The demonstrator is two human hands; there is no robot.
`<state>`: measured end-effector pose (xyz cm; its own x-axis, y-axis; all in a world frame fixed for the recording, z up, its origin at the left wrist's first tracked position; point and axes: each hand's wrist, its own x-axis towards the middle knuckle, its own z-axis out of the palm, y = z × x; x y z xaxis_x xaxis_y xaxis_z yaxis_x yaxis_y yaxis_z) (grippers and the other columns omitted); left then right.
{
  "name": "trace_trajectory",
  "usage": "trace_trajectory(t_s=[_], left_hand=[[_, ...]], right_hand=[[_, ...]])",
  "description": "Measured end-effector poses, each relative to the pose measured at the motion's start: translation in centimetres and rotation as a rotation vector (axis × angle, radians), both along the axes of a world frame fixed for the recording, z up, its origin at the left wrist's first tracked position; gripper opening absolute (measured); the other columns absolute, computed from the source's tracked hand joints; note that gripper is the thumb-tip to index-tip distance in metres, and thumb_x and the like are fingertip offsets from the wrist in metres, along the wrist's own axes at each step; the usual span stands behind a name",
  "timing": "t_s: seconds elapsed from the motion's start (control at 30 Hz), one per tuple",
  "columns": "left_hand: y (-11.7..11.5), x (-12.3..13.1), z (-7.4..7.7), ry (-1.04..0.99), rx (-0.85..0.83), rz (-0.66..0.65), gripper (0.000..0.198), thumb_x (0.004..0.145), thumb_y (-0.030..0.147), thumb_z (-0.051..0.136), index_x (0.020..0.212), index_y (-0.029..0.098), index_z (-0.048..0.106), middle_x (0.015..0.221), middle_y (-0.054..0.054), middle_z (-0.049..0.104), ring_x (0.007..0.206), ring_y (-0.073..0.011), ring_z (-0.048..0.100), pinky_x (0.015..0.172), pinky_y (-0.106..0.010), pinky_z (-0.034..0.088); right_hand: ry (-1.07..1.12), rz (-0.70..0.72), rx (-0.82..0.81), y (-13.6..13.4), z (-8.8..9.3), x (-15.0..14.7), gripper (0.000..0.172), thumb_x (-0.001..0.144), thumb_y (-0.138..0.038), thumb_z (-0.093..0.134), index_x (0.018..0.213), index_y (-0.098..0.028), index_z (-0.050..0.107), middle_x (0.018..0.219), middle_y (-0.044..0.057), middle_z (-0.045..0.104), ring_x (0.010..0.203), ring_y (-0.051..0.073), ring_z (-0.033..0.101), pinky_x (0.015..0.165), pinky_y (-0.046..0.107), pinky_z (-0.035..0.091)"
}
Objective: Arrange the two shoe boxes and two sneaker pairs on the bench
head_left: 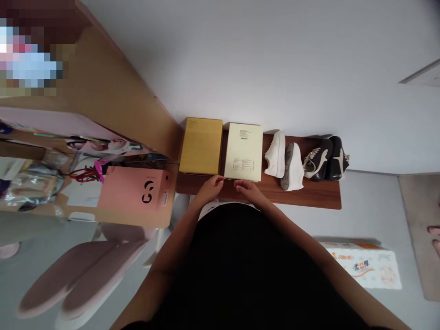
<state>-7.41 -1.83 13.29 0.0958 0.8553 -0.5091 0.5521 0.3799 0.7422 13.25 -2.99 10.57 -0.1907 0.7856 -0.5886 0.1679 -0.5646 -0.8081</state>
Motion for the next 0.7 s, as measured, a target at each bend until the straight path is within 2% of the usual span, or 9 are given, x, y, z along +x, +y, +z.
trace_trajectory(t_s=[0.17, 0.3, 0.53, 0.6, 0.7], left_hand=[[0.3, -7.7, -1.8, -0.019, 0.031, 0.297, 0.04, 0.091, 0.027, 0.057, 0.129, 0.016, 0.059, 0.125, -0.013, 0.07, 0.116, -0.023, 0.068, 0.108, -0.038, 0.049], [2.4, -11.5, -3.1, -0.023, 0.101, 0.449, 0.053, 0.09, 0.028, 0.062, 0.141, 0.017, 0.049, 0.136, -0.016, 0.063, 0.126, -0.0237, 0.063, 0.113, -0.039, 0.045], [8.1, -14.0, -5.8, -0.042, 0.154, 0.469, 0.062, 0.084, 0.025, 0.068, 0.143, 0.017, 0.05, 0.144, -0.016, 0.058, 0.139, -0.0283, 0.054, 0.118, -0.038, 0.041], [9.3, -14.3, -6.9, -0.022, 0.146, 0.481, 0.068, 0.082, 0.024, 0.07, 0.146, 0.015, 0.048, 0.147, -0.018, 0.055, 0.142, -0.0288, 0.051, 0.12, -0.038, 0.038], [10.6, -14.8, -8.8, 0.005, 0.104, 0.491, 0.075, 0.082, 0.026, 0.071, 0.15, 0.013, 0.043, 0.158, -0.021, 0.045, 0.148, -0.028, 0.044, 0.123, -0.036, 0.033]], right_hand=[[-0.018, -0.201, -0.022, 0.9, -0.1, -4.8, 0.036, 0.078, -0.034, 0.075, 0.113, -0.023, 0.072, 0.127, 0.008, 0.071, 0.116, 0.026, 0.067, 0.107, 0.049, 0.05], [0.007, -0.303, -0.002, 2.9, -0.1, -8.3, 0.05, 0.081, -0.031, 0.076, 0.129, -0.021, 0.067, 0.143, 0.012, 0.063, 0.131, 0.029, 0.06, 0.114, 0.048, 0.046], [-0.072, -0.319, -0.007, 6.9, -1.4, -11.2, 0.058, 0.081, -0.028, 0.074, 0.136, -0.018, 0.059, 0.147, 0.013, 0.06, 0.143, 0.031, 0.05, 0.119, 0.047, 0.04], [-0.095, -0.315, 0.006, 7.7, -2.1, -11.8, 0.055, 0.08, -0.027, 0.075, 0.131, -0.016, 0.061, 0.14, 0.015, 0.064, 0.14, 0.033, 0.052, 0.116, 0.048, 0.043], [-0.123, -0.275, 0.008, 8.7, -3.0, -12.8, 0.04, 0.081, -0.029, 0.072, 0.117, -0.015, 0.063, 0.121, 0.014, 0.072, 0.124, 0.033, 0.063, 0.106, 0.048, 0.051]])
